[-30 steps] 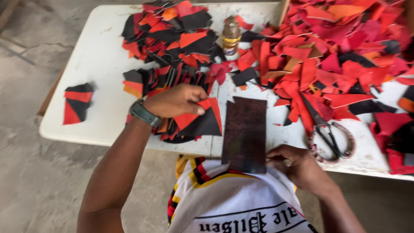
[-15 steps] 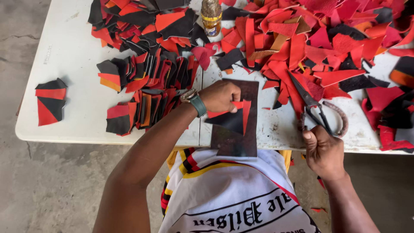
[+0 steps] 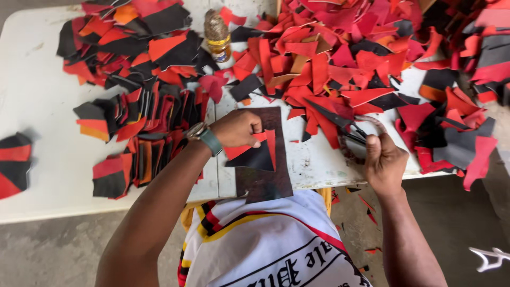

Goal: The person sorts through piles of red, black and orange leather scraps on a table, picks pieces one at a time, applies glue from a small jar, and presses the scraps onto a dark backing board to build up a mosaic pattern. They occasionally use scissors to trim a piece before placing it.

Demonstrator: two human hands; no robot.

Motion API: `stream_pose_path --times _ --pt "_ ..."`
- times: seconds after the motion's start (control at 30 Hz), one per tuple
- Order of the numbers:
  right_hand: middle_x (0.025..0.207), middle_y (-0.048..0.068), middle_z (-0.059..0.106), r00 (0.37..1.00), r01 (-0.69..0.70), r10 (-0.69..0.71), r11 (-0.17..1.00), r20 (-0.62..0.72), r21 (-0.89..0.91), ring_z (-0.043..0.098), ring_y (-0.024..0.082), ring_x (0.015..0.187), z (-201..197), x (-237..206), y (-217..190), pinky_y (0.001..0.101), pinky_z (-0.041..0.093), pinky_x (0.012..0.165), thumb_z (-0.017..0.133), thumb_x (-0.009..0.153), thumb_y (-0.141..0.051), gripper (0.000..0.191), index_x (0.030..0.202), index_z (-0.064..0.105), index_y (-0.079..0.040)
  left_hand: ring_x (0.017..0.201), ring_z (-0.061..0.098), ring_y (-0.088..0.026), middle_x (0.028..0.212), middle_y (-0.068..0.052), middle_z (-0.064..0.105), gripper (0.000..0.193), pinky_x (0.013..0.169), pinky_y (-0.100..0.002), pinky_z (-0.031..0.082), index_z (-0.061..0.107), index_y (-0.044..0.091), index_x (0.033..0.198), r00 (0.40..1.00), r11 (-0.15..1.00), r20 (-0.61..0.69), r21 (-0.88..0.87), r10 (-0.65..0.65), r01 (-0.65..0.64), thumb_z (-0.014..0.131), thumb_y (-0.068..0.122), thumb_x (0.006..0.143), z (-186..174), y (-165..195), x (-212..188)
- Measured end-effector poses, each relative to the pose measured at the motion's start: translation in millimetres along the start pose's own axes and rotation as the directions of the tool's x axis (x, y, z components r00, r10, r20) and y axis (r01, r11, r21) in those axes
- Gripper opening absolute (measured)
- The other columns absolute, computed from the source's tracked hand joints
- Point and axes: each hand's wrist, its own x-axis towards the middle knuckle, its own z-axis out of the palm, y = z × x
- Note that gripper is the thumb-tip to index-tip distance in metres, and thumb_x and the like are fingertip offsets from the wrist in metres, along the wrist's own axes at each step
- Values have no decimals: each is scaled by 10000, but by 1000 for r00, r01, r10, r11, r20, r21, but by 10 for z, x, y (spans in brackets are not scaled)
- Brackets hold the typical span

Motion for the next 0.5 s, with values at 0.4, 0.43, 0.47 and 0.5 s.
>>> stream_pose_path --times 0.4,0.43,0.47,0.5 --pt "1121 180 666 972 156 -103 955 212 -253 619 395 1032 -229 226 -326 476 510 884 693 810 -44 351 1159 669 -78 859 762 -259 884 -118 771 330 764 -377 577 703 56 953 987 987 23 10 -160 159 868 225 724 -33 225 -128" --pt "1124 167 678 970 135 -76 958 230 -253 632 390 1041 -251 242 -284 474 514 890 680 826 -32 355 1177 668 -87 859 758 -263 885 -120 768 331 758 -376 576 702 53 947 989 989 16 26 -147 146 872 220 718 -25 230 -131" --pt "1139 175 678 970 140 -80 957 231 -256 633 394 1056 -269 267 -240 471 516 901 680 800 -29 396 1192 658 -80 860 754 -267 886 -121 765 332 753 -375 576 701 51 941 991 990 4 40 -133 133 875 214 711 -18 230 -121" --pt "1155 184 678 968 147 -86 955 234 -257 634 398 1072 -275 298 -198 469 518 911 681 774 -26 437 1207 647 -73 855 762 -263 876 -122 771 324 753 -376 578 705 51 929 988 987 19 43 -154 153 874 226 715 -13 222 -110"
